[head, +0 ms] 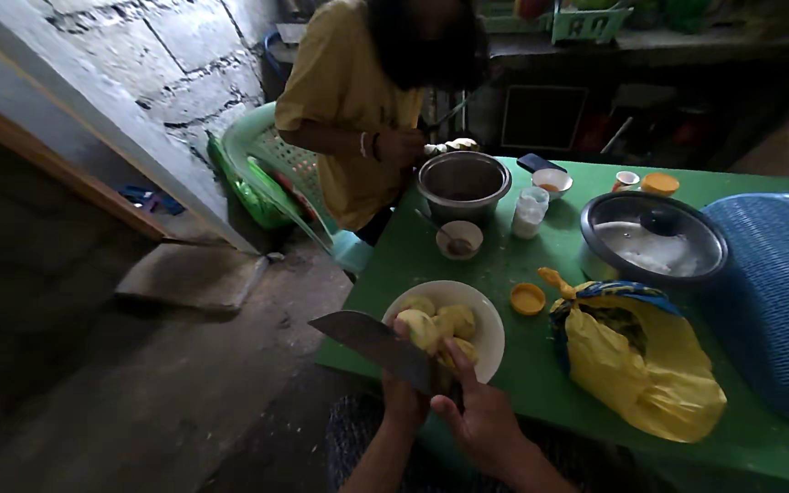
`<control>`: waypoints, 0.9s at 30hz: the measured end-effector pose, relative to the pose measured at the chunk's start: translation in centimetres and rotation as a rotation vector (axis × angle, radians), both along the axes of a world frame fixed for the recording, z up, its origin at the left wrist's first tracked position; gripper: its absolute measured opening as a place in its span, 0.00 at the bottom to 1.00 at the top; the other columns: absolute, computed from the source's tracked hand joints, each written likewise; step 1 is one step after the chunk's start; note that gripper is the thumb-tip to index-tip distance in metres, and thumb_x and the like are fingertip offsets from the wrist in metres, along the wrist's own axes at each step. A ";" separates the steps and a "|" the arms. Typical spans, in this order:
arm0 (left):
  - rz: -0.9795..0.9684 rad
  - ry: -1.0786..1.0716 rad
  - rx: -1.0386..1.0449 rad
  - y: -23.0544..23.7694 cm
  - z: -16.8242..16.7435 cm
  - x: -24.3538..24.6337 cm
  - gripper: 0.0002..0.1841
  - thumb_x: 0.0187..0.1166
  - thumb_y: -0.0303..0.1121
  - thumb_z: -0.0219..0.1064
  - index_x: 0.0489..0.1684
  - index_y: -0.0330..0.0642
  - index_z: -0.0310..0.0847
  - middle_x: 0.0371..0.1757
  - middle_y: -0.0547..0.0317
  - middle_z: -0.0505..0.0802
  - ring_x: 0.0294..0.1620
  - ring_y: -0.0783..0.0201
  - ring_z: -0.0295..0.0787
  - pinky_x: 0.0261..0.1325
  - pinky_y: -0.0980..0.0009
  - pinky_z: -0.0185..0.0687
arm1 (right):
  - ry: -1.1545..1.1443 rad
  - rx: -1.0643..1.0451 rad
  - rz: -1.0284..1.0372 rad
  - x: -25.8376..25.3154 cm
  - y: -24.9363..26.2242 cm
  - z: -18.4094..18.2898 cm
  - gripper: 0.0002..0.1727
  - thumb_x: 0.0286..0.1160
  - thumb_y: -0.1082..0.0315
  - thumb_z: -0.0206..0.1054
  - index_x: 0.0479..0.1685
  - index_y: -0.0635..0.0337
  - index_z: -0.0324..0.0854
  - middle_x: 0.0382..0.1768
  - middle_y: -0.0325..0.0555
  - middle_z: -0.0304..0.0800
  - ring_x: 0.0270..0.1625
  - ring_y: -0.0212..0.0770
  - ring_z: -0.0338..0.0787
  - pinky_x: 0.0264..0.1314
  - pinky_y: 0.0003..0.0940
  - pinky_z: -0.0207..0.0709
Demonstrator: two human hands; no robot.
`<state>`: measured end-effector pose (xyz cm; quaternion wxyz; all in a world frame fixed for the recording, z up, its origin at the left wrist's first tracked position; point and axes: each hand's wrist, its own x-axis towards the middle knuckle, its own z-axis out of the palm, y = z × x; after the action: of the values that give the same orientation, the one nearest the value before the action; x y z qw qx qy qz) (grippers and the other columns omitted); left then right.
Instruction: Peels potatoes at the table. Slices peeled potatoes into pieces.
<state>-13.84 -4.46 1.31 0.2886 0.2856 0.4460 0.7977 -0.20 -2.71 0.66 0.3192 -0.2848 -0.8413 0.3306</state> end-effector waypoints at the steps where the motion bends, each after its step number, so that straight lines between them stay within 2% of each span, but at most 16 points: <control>1: 0.006 0.008 0.007 0.0 -0.1 0.0 0.25 0.92 0.43 0.50 0.77 0.32 0.64 0.59 0.57 0.88 0.56 0.70 0.87 0.61 0.71 0.86 | 0.005 0.005 0.001 0.0 0.0 -0.1 0.48 0.84 0.29 0.41 0.88 0.63 0.60 0.17 0.41 0.83 0.16 0.39 0.83 0.16 0.42 0.79; 7: 0.078 0.075 -0.036 -0.3 0.0 0.4 0.24 0.91 0.40 0.50 0.76 0.30 0.63 0.57 0.62 0.87 0.56 0.76 0.86 0.63 0.75 0.84 | -0.020 -0.013 0.013 -0.2 0.2 -0.1 0.48 0.85 0.30 0.41 0.89 0.64 0.59 0.17 0.41 0.83 0.15 0.39 0.82 0.16 0.43 0.79; 9: 0.084 0.078 -0.074 -0.6 -0.3 0.5 0.27 0.85 0.36 0.54 0.78 0.28 0.59 0.60 0.61 0.86 0.58 0.77 0.85 0.65 0.75 0.83 | -0.041 -0.065 0.025 -0.4 0.4 0.2 0.48 0.85 0.30 0.42 0.90 0.63 0.58 0.17 0.42 0.83 0.16 0.41 0.83 0.18 0.46 0.80; 12: 0.108 0.133 -0.101 -0.9 -0.7 0.3 0.29 0.85 0.37 0.56 0.79 0.26 0.58 0.61 0.59 0.86 0.60 0.77 0.84 0.66 0.75 0.82 | -0.065 -0.058 0.033 -0.6 0.5 0.5 0.48 0.85 0.31 0.43 0.90 0.63 0.58 0.16 0.41 0.83 0.15 0.41 0.82 0.17 0.46 0.79; 14: 0.145 0.197 -0.133 -1.1 -0.9 0.3 0.29 0.85 0.35 0.54 0.79 0.22 0.56 0.64 0.54 0.84 0.62 0.78 0.82 0.68 0.77 0.79 | -0.064 -0.062 0.038 -0.7 0.5 0.7 0.47 0.86 0.32 0.43 0.90 0.63 0.59 0.16 0.41 0.82 0.15 0.41 0.82 0.17 0.46 0.79; 16: 0.178 0.247 -0.161 -1.0 -0.7 0.7 0.30 0.85 0.33 0.50 0.80 0.17 0.51 0.68 0.43 0.80 0.66 0.75 0.79 0.72 0.77 0.76 | -0.061 -0.107 0.037 -0.9 0.6 0.9 0.45 0.87 0.33 0.43 0.90 0.61 0.59 0.16 0.41 0.83 0.16 0.42 0.82 0.20 0.47 0.80; 20: 0.271 0.332 -0.181 -0.8 -0.6 1.1 0.29 0.89 0.35 0.43 0.77 0.14 0.48 0.65 0.39 0.78 0.65 0.75 0.78 0.71 0.79 0.75 | -0.080 -0.168 0.049 -1.3 0.8 1.4 0.45 0.86 0.30 0.39 0.91 0.55 0.59 0.19 0.43 0.86 0.20 0.44 0.85 0.24 0.51 0.81; 23: 0.372 0.479 -0.191 -0.9 -0.9 1.4 0.30 0.92 0.38 0.39 0.72 0.10 0.49 0.63 0.39 0.77 0.64 0.78 0.76 0.70 0.82 0.73 | -0.047 -0.195 0.058 -1.6 0.7 1.4 0.44 0.87 0.32 0.40 0.90 0.56 0.61 0.18 0.42 0.83 0.18 0.43 0.83 0.23 0.50 0.80; 27: 0.423 0.510 -0.127 -0.8 -1.1 1.5 0.31 0.93 0.41 0.43 0.71 0.10 0.49 0.62 0.42 0.78 0.63 0.80 0.79 0.68 0.81 0.77 | -0.016 -0.241 0.053 -2.0 0.5 1.4 0.41 0.88 0.35 0.42 0.87 0.56 0.65 0.19 0.43 0.85 0.20 0.43 0.85 0.24 0.51 0.81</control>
<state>-12.30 -5.22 0.25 0.0130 0.3584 0.6020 0.7134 -2.21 -2.20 2.07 0.2671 -0.3015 -0.8051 0.4354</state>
